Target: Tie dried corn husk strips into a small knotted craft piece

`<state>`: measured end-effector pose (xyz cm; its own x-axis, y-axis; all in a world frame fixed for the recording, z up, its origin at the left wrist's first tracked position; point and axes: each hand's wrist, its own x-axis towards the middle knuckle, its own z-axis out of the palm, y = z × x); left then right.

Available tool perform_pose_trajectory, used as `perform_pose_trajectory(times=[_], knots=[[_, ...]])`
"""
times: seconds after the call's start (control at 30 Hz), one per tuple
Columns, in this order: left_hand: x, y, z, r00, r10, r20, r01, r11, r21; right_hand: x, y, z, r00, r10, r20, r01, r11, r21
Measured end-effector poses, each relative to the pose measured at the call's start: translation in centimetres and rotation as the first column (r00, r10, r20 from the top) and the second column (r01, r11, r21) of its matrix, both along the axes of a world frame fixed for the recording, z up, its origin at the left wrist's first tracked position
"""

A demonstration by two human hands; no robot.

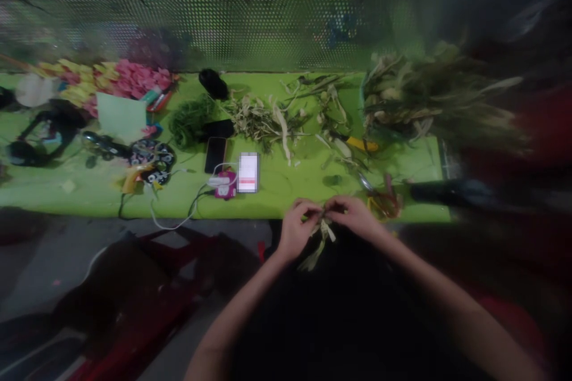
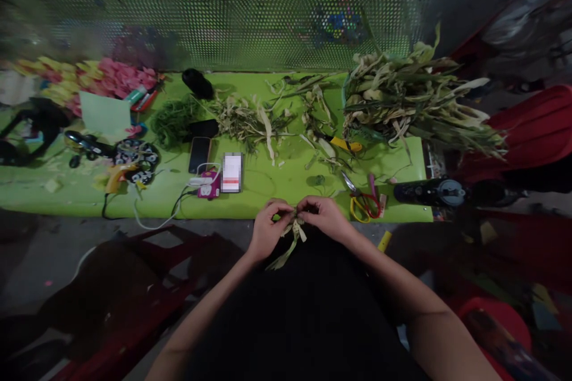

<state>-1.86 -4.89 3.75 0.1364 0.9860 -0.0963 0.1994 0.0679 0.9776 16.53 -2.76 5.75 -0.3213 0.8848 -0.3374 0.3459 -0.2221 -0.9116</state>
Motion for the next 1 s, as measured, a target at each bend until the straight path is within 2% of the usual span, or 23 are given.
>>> perform_pose_trajectory(times=[0.13,0.2,0.33,0.47,0.57,0.7,0.77,0.87,0.93,1.0], knots=[[0.0,0.0,0.5,1.0,0.001,0.01,0.0,0.999,-0.047,0.2,-0.2,0.4,0.994,-0.029,0.105,0.014,0.99,0.142],[0.0,0.0,0.7,1.0,0.006,0.019,-0.004,0.997,-0.078,0.3,-0.3,0.7,0.991,-0.01,0.135,-0.013,0.985,0.17],[-0.4,-0.3,1.0,0.998,0.019,0.056,-0.008,0.98,-0.2,0.8,-0.4,1.5,0.981,0.088,0.174,-0.115,0.982,0.152],[-1.2,-0.7,0.5,0.993,0.083,0.084,-0.05,0.94,-0.337,1.7,-0.4,1.7,0.947,0.168,0.273,-0.214,0.966,0.148],[-1.4,-0.7,0.4,0.988,0.097,0.118,-0.048,0.929,-0.366,2.3,-0.3,1.8,0.951,0.161,0.266,-0.204,0.968,0.145],[-1.2,-0.4,1.2,0.988,0.042,0.149,0.01,0.943,-0.331,1.9,-0.2,1.9,0.997,0.062,0.037,-0.067,0.987,0.149],[-1.0,-0.2,1.5,0.985,0.011,0.171,0.046,0.944,-0.326,1.2,-0.4,1.8,0.985,0.023,-0.171,-0.012,0.998,0.063],[-0.9,-0.1,1.6,0.969,0.035,0.243,0.057,0.93,-0.364,0.0,-0.7,1.2,0.886,-0.137,-0.443,0.054,0.979,-0.195],[-0.9,0.0,1.4,0.935,0.1,0.341,0.062,0.9,-0.432,-0.6,-0.8,0.6,0.82,-0.255,-0.512,0.088,0.941,-0.327],[-0.9,0.1,1.2,0.883,0.169,0.439,0.079,0.867,-0.493,-0.9,-0.7,0.2,0.794,-0.313,-0.52,0.108,0.916,-0.387]])
